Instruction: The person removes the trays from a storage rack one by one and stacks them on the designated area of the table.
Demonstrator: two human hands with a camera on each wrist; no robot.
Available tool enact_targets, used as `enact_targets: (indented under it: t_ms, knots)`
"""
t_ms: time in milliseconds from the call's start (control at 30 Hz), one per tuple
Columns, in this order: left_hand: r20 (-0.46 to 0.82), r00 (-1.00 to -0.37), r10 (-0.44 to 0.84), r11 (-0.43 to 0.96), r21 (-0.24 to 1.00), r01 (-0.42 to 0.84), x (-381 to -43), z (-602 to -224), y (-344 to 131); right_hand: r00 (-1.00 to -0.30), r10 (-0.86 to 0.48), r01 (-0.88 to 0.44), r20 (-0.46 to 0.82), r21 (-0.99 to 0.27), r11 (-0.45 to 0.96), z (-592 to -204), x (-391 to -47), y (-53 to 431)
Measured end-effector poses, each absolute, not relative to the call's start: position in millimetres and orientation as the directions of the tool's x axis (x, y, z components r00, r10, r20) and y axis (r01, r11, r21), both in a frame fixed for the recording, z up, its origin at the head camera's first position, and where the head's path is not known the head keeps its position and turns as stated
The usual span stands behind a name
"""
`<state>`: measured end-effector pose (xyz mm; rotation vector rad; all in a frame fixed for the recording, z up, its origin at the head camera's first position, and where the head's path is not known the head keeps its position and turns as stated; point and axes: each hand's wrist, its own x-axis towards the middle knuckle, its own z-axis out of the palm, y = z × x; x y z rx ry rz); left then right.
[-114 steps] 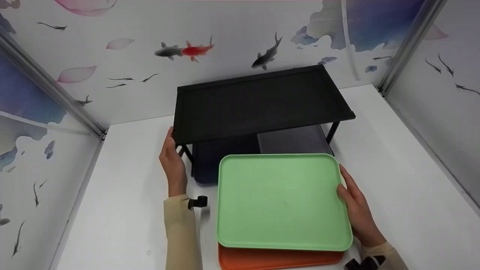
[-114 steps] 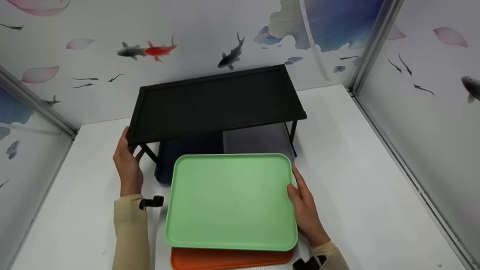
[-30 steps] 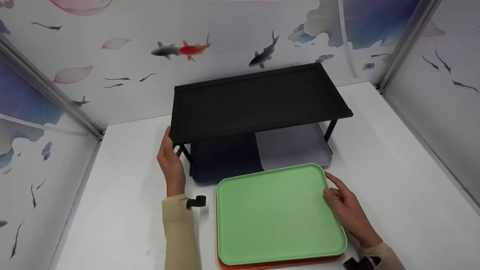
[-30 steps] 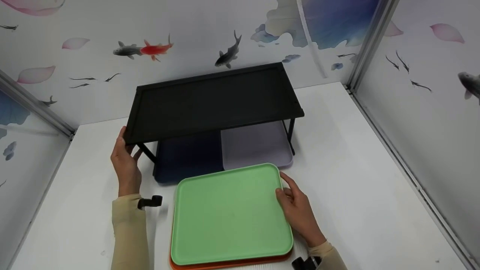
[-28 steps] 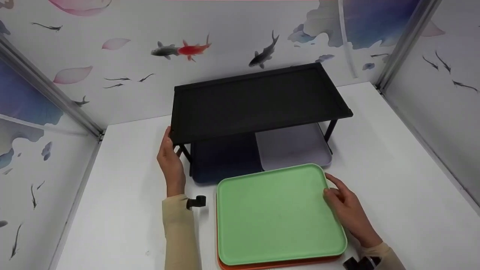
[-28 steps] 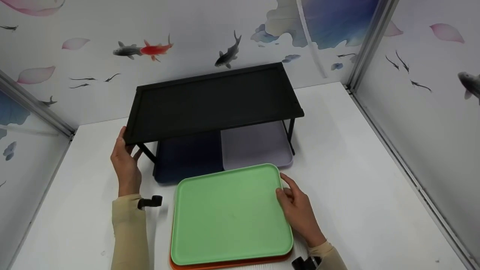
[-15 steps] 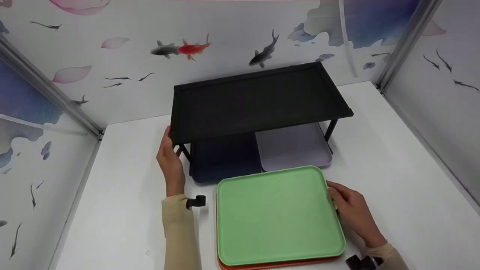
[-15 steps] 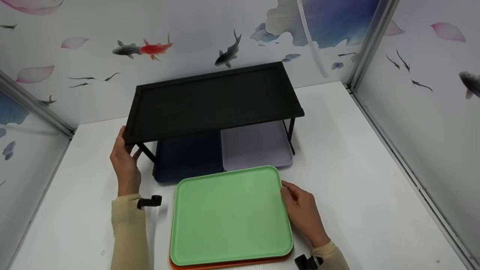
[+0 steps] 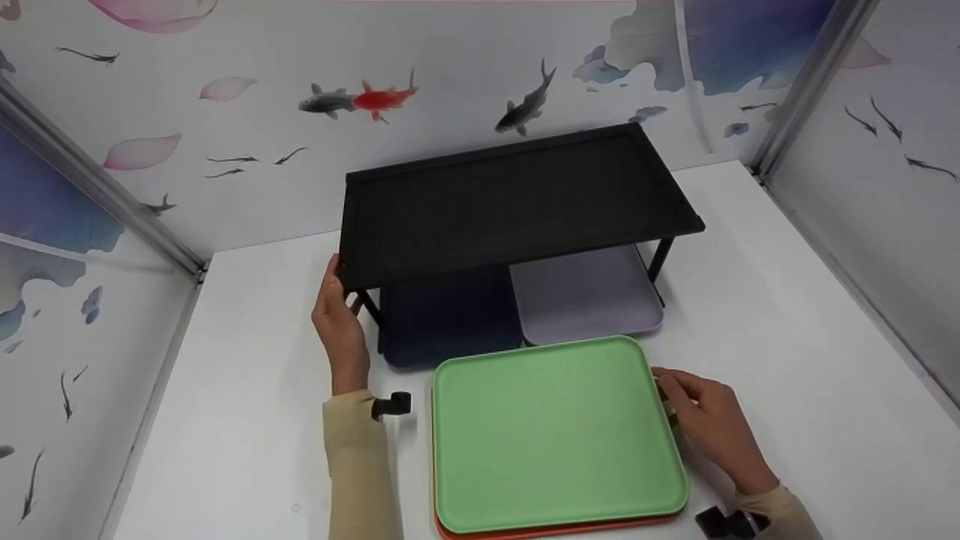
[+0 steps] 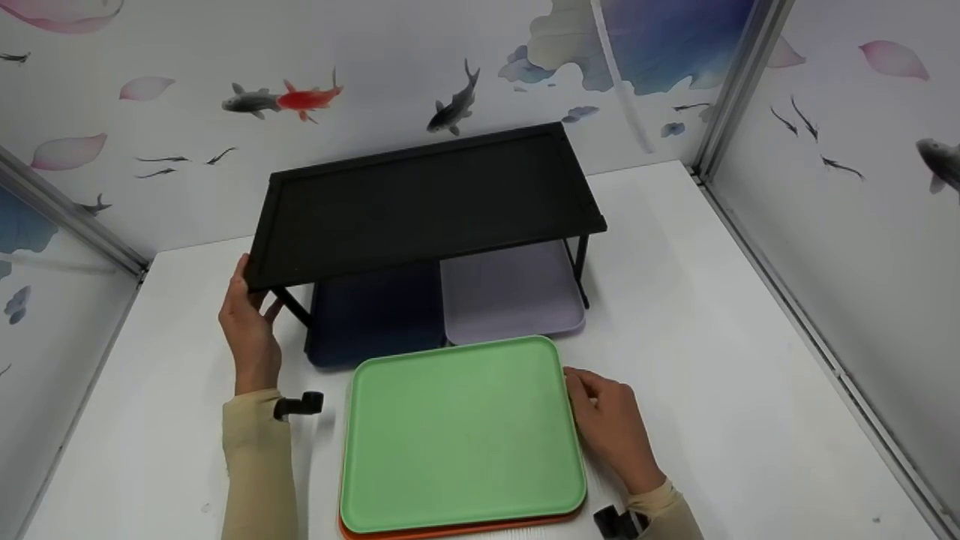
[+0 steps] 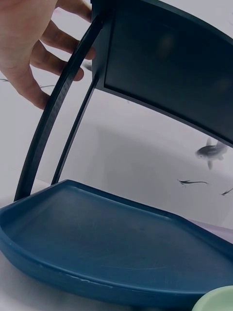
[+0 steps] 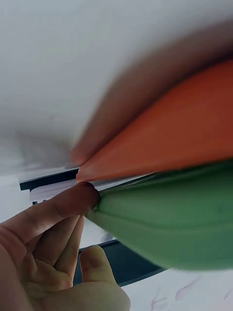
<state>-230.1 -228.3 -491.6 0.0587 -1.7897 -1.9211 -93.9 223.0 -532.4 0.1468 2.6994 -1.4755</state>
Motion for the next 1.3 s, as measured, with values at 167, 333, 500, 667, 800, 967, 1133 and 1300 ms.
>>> enact_targets:
  t_ms: [167, 333, 500, 667, 800, 967, 1133, 1300]
  knots:
    - [0.312, -0.87, -0.383, 0.002, 0.942, 0.337, -229.5, -490.6, -228.0, -0.995, 0.042, 0.103, -0.095, -0.85, 0.516, -532.5, -94.3, 224.9]
    - [0.315, -0.872, -0.375, -0.008, 0.939, 0.343, -228.8, -489.9, -228.1, -0.992, 0.038, 0.119, -0.116, -0.857, 0.501, -533.1, -94.8, 226.4]
    - [0.308, -0.873, -0.378, -0.013, 0.941, 0.338, -228.8, -490.2, -228.1, -0.993, 0.037, 0.115, -0.112, -0.847, 0.519, -534.6, -95.3, 227.5]
    - [0.311, -0.872, -0.379, -0.008, 0.941, 0.339, -229.4, -492.0, -228.8, -0.994, 0.008, 0.097, -0.109, -0.846, 0.524, -536.7, -94.9, 229.1]
    - [0.314, -0.87, -0.379, -0.005, 0.94, 0.341, -229.6, -492.3, -229.0, -0.994, -0.009, 0.089, -0.11, -0.854, 0.512, -538.0, -95.5, 230.4]
    - [0.31, -0.873, -0.376, -0.004, 0.942, 0.336, -230.8, -491.1, -228.8, -0.991, -0.006, 0.114, -0.135, -0.859, 0.499, -537.3, -96.2, 231.6]
    - [0.31, -0.874, -0.375, -0.002, 0.942, 0.335, -232.5, -490.5, -229.2, -0.988, 0.004, 0.133, -0.151, -0.858, 0.496, -535.2, -99.4, 234.2]
    - [0.303, -0.873, -0.382, -0.019, 0.942, 0.335, -231.3, -491.8, -229.3, -0.985, 0.037, 0.169, -0.168, -0.906, 0.389, -537.6, -104.8, 242.3]
